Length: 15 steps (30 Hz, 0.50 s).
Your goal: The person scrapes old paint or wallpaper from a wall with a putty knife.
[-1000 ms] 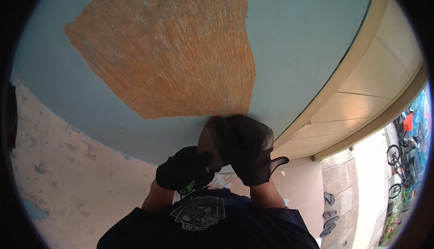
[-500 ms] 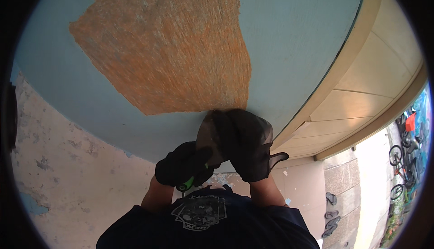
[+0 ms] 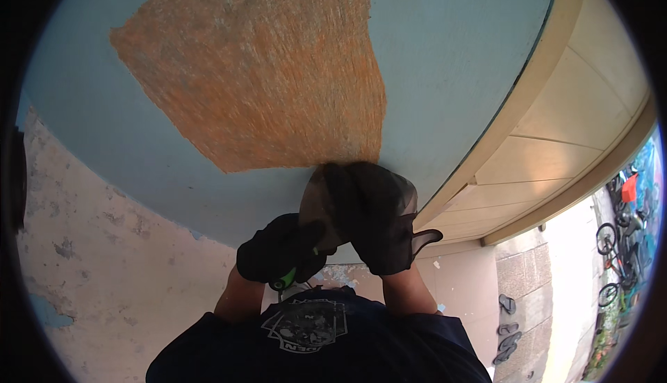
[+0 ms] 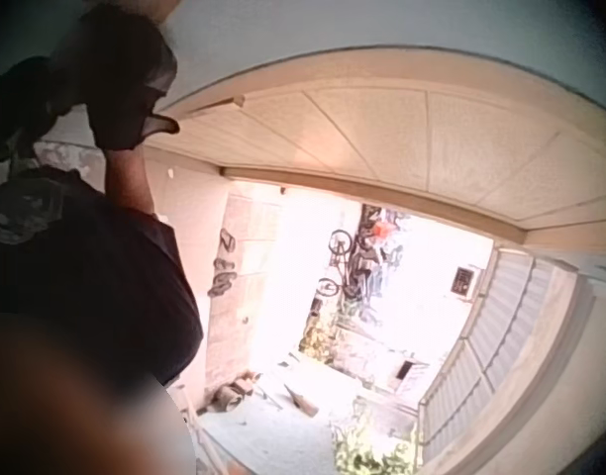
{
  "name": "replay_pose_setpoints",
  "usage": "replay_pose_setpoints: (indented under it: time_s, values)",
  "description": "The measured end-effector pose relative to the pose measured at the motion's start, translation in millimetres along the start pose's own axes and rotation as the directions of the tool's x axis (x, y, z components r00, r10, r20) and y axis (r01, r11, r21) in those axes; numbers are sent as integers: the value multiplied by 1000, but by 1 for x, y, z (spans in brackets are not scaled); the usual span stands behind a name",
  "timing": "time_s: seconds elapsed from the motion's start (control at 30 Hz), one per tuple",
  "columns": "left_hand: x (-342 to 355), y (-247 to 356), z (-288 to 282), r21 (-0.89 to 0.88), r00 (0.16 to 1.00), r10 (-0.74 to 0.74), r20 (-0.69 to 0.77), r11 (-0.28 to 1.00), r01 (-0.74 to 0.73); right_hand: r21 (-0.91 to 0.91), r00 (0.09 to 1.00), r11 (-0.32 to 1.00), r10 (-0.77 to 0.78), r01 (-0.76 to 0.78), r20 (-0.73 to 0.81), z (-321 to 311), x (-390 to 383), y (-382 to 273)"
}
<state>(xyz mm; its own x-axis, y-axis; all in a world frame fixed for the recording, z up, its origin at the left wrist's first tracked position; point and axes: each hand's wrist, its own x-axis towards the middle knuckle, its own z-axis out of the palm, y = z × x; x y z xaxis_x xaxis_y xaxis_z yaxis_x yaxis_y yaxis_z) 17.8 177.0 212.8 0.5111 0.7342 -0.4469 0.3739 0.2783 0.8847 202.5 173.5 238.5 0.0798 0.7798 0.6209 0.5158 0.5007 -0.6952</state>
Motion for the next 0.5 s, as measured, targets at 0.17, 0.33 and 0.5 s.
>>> replay_pose_setpoints:
  time_s: [0.17, 0.33, 0.5]
  values:
    - [20, -63, 6, 870, 309, 948, 78, 87, -485, 1, 1000, 1000, -1, 1, -10, 4, -5, 3]
    - [15, -63, 11, 860, 286, 956, 67, 90, -503, 42, 991, 992, 117, -120, 63, 1, -9, 2]
    - [23, -71, 13, 784, 388, 921, 31, 218, -581, -26, 1000, 1000, -2, 2, 12, 3, -1, 1]
